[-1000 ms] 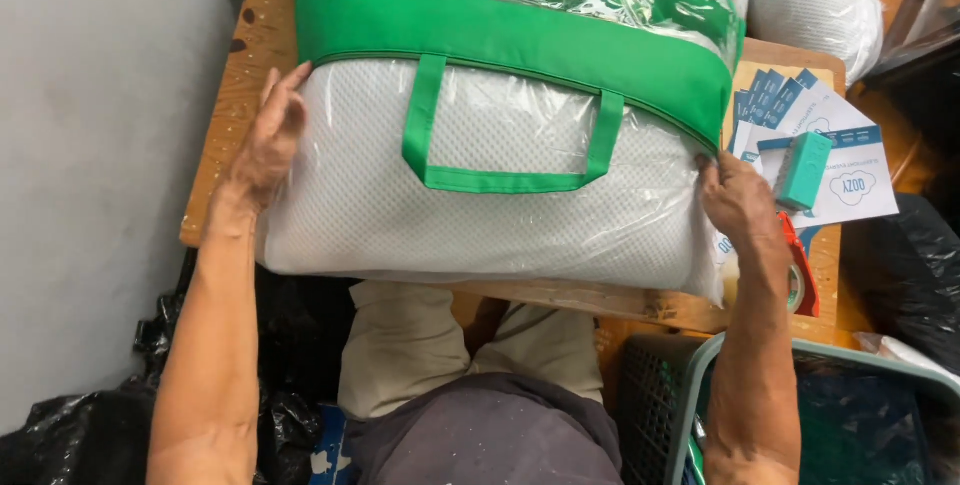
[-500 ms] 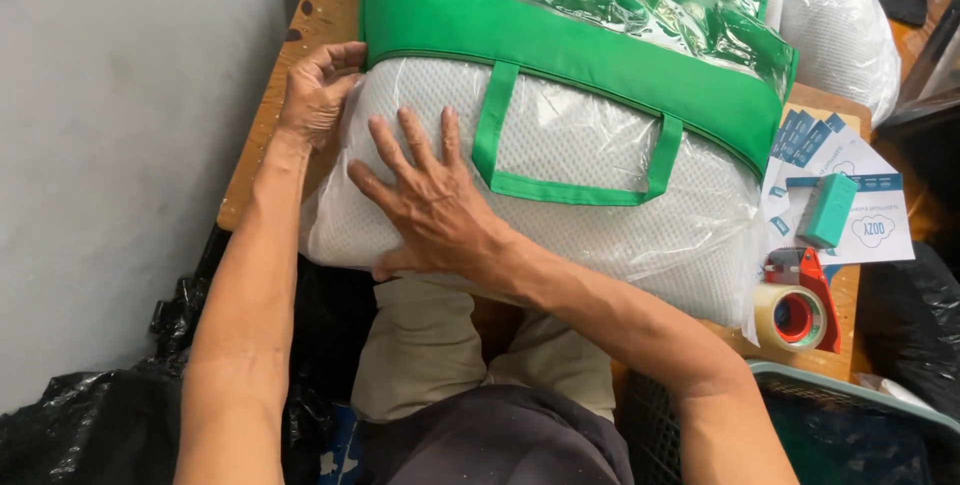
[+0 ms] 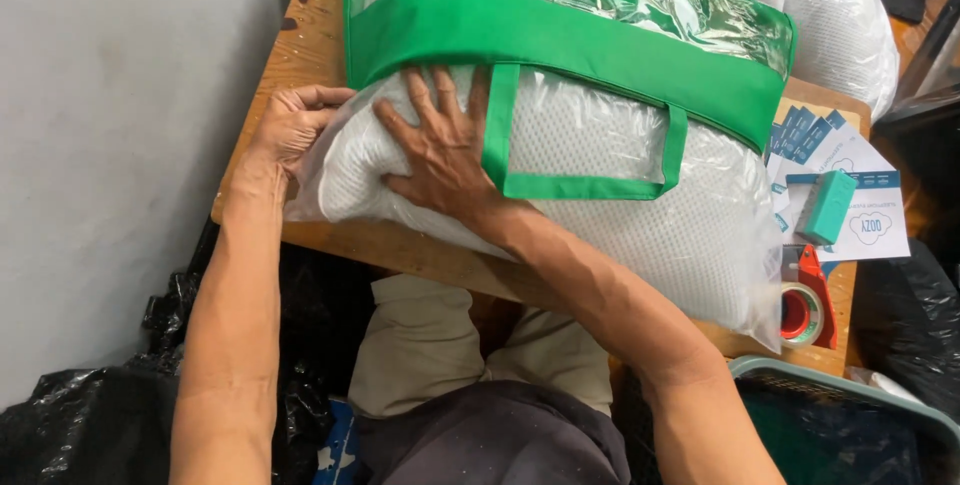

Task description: A person uses a smoothing tool on a pillow before carefully sliding it into a green zippered carrying bag.

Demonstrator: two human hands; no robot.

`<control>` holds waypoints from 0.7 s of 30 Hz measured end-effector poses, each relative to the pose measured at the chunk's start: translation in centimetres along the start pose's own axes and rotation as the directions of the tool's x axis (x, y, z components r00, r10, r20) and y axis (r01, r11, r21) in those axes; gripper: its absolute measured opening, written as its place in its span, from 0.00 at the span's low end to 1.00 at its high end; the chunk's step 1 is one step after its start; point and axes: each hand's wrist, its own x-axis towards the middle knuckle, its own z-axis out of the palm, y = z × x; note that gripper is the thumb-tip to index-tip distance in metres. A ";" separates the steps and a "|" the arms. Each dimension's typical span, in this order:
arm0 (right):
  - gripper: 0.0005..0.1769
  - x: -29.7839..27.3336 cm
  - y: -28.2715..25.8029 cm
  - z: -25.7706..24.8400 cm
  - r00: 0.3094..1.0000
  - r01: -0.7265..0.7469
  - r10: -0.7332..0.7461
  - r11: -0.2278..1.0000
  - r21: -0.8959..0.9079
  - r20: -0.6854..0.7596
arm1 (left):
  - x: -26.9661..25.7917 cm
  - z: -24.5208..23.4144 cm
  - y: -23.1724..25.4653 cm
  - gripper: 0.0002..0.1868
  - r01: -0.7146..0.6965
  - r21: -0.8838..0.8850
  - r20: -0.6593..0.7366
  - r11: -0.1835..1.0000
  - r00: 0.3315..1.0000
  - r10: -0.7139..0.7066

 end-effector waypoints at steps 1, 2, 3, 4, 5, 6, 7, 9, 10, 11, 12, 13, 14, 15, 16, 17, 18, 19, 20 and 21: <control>0.49 0.4 0.7 0.8 0.999 -0.037 0.036 0.999 0.018 0.033 | -0.8 0.1 0.5 0.20 -0.008 0.064 0.021 0.998 1.000 0.006; 0.49 0.7 1.1 1.1 0.999 -0.039 0.038 0.999 0.020 0.033 | -0.7 -0.1 0.2 0.20 -0.006 0.066 0.022 0.998 1.000 0.005; 0.50 0.9 1.5 1.4 0.998 -0.041 0.039 0.998 0.047 0.040 | -0.5 -0.3 -0.1 0.18 -0.029 0.090 0.011 0.996 1.000 0.028; 0.52 1.0 1.9 1.7 0.998 -0.045 0.042 0.996 0.075 0.048 | -0.5 -0.5 -0.6 0.17 -0.049 0.115 0.002 0.992 0.999 0.049; 0.52 0.7 1.4 1.7 0.998 -0.050 0.046 0.996 0.077 0.050 | -0.4 -0.5 -0.7 0.17 -0.045 0.117 0.004 0.992 0.999 0.045; 0.60 0.4 1.0 1.7 0.999 -0.046 0.044 0.996 0.075 0.029 | -0.2 -0.4 -0.9 0.15 -0.074 0.195 0.008 0.978 0.997 0.074; 0.68 0.1 0.6 1.6 0.999 -0.043 0.042 0.997 0.071 0.009 | 0.0 -0.2 -1.0 0.13 -0.103 0.271 0.015 0.957 0.995 0.102; 0.72 -2.6 -0.6 -2.4 1.000 0.029 -0.030 0.988 0.153 0.002 | -0.3 0.0 1.2 0.15 -0.152 0.450 0.069 0.880 0.988 0.136; 0.78 -4.2 -1.4 -4.4 0.994 0.109 -0.112 0.964 0.243 -0.002 | -0.7 0.1 2.1 0.17 -0.191 0.608 0.113 0.771 0.982 0.154; 0.78 -6.2 -1.3 -6.9 0.996 0.092 -0.094 0.966 0.242 0.000 | -1.6 0.7 3.9 0.17 -0.194 0.611 0.128 0.768 0.981 0.146; 0.67 -8.1 -1.1 -9.4 0.975 0.193 -0.220 0.911 0.364 0.035 | -2.1 1.7 5.9 0.15 -0.192 0.823 0.132 0.535 0.980 0.149; 0.57 -10.0 -1.0 -11.9 0.937 0.279 -0.345 0.830 0.483 0.052 | -2.6 2.6 7.9 0.16 -0.176 0.953 0.139 0.248 0.978 0.157; 0.57 -11.7 0.5 -14.8 0.945 0.260 -0.324 0.839 0.478 0.055 | -2.8 4.3 8.9 0.16 -0.194 0.950 0.161 0.244 0.976 0.149; 0.46 -13.4 1.9 -17.6 0.950 0.243 -0.312 0.766 0.595 0.014 | -3.1 5.9 9.9 0.13 -0.337 0.932 0.283 0.132 0.907 0.311; 0.35 -15.2 3.2 -20.5 0.953 0.235 -0.302 0.675 0.700 -0.030 | -3.6 7.4 10.7 0.10 -0.452 0.892 0.402 0.003 0.796 0.453; 0.35 -16.8 4.9 -20.9 0.957 0.225 -0.288 0.683 0.695 -0.027 | -3.8 11.1 11.1 0.10 -0.466 0.885 0.416 0.003 0.791 0.450; 0.36 -18.3 6.6 -21.4 0.999 0.050 -0.029 0.726 0.686 -0.041 | -4.2 14.7 11.6 0.07 -0.631 0.776 0.555 -0.017 0.669 0.493; 0.37 -19.8 8.2 -21.9 0.971 -0.133 0.231 0.721 0.680 -0.055 | -4.6 18.2 12.0 0.05 -0.770 0.637 0.668 -0.045 0.521 0.531; 0.37 -21.2 10.1 -20.1 0.970 -0.139 0.237 0.722 0.678 -0.053 | -4.7 21.8 11.3 0.05 -0.773 0.633 0.671 -0.043 0.520 0.528; 0.39 -22.5 12.0 -18.3 0.907 -0.267 0.393 0.815 0.514 -0.153 | -4.9 25.3 10.6 0.06 -0.823 0.563 0.747 -0.068 0.472 0.468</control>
